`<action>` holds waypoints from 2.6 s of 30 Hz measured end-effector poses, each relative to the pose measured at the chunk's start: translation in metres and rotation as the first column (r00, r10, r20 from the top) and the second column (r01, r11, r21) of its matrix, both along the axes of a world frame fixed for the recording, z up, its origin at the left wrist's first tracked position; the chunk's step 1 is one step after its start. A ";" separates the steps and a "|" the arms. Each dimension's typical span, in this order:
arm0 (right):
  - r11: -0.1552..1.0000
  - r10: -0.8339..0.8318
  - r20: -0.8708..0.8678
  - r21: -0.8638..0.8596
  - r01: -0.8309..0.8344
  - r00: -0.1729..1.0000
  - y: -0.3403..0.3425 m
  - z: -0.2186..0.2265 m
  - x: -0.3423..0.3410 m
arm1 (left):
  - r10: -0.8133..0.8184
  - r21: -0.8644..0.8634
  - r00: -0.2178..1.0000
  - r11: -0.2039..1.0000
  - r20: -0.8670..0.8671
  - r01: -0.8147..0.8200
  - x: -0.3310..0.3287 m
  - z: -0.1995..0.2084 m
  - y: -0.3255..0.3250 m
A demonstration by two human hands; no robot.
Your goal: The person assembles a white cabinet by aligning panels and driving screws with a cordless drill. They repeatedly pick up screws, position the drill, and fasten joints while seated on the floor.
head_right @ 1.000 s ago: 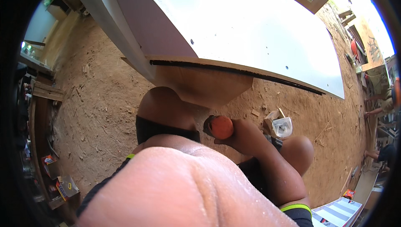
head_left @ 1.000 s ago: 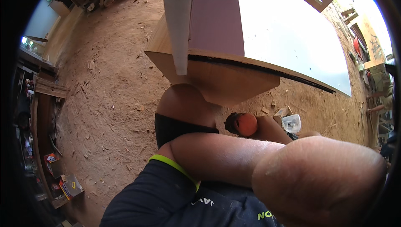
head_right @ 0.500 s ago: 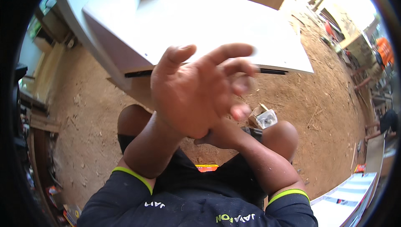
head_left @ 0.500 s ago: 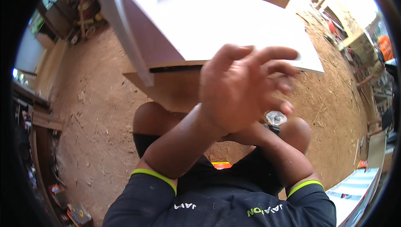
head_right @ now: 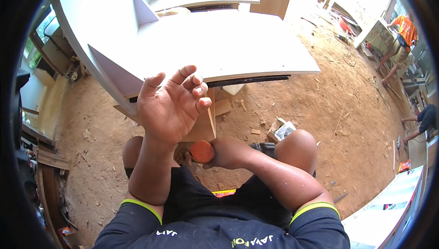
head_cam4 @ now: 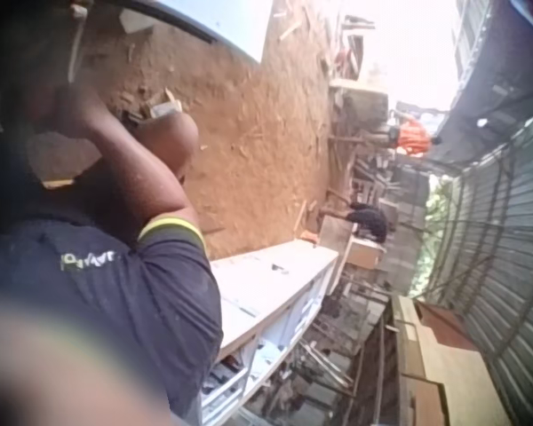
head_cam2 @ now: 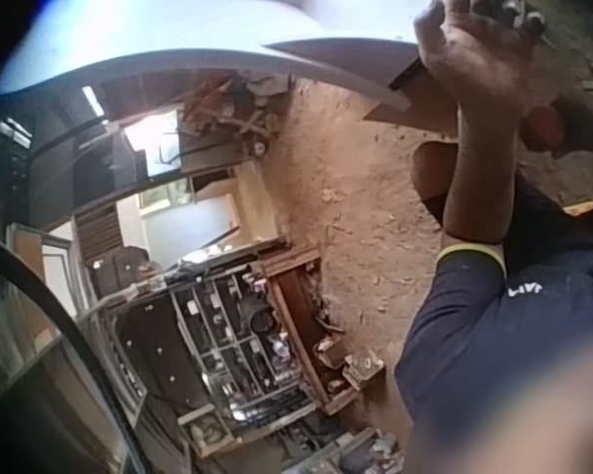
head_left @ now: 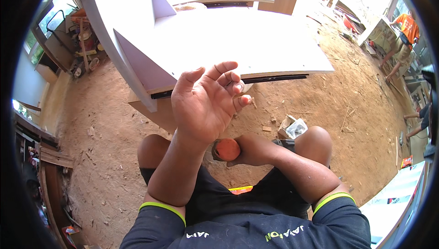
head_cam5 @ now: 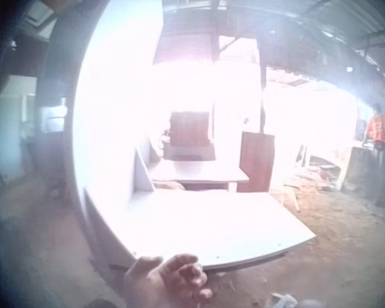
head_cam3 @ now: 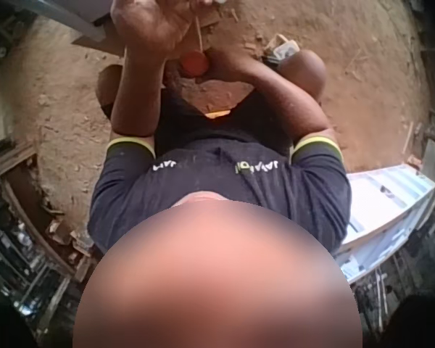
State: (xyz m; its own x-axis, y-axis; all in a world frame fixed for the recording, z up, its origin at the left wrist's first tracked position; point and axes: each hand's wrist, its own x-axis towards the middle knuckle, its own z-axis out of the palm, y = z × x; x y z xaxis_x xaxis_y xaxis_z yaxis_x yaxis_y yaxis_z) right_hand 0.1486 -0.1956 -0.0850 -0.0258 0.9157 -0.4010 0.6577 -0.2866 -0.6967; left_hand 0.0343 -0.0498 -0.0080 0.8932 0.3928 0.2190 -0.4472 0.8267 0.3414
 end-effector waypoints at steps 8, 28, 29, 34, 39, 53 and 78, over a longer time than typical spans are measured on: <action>0.998 0.058 0.082 -0.008 -0.058 0.995 -0.001 -0.002 -0.006 | 0.212 0.285 0.975 0.933 0.057 -0.220 -0.033 0.022 0.010; 0.999 0.038 0.021 -0.025 -0.037 0.999 0.013 -0.069 -0.021 | 0.958 0.817 -0.097 -0.280 0.268 -0.504 -0.045 0.022 0.058; 0.998 0.046 0.043 -0.044 -0.044 0.998 0.014 -0.071 -0.020 | 0.946 0.847 -0.166 -0.324 0.278 -0.421 -0.043 0.020 0.058; 0.999 0.024 0.023 -0.046 -0.022 0.999 0.015 -0.070 -0.016 | 0.935 0.911 -0.281 -0.295 0.214 -0.288 -0.043 0.021 0.055; 0.997 -0.003 -0.008 -0.080 0.003 1.000 0.016 -0.052 -0.018 | 0.895 0.905 -0.349 -0.365 0.276 -0.219 -0.041 0.022 0.056; 0.996 -0.076 -0.105 -0.062 0.070 0.992 0.014 -0.019 -0.010 | 0.866 0.819 -0.340 -0.474 0.367 -0.324 -0.037 0.029 0.051; 0.514 -0.721 -0.608 -0.148 0.845 0.332 -0.070 -0.002 0.066 | 0.949 0.780 -0.288 -0.278 0.132 -0.560 -0.092 0.027 0.110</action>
State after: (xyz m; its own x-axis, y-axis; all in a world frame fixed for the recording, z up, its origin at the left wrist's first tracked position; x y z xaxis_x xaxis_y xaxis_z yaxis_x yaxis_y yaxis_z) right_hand 0.2147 -0.2658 -0.0865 0.5971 0.6757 -0.4323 -0.3155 -0.2977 -0.9010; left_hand -0.0581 0.0607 0.0192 -0.3065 0.7710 0.5582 -0.0688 -0.6029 0.7948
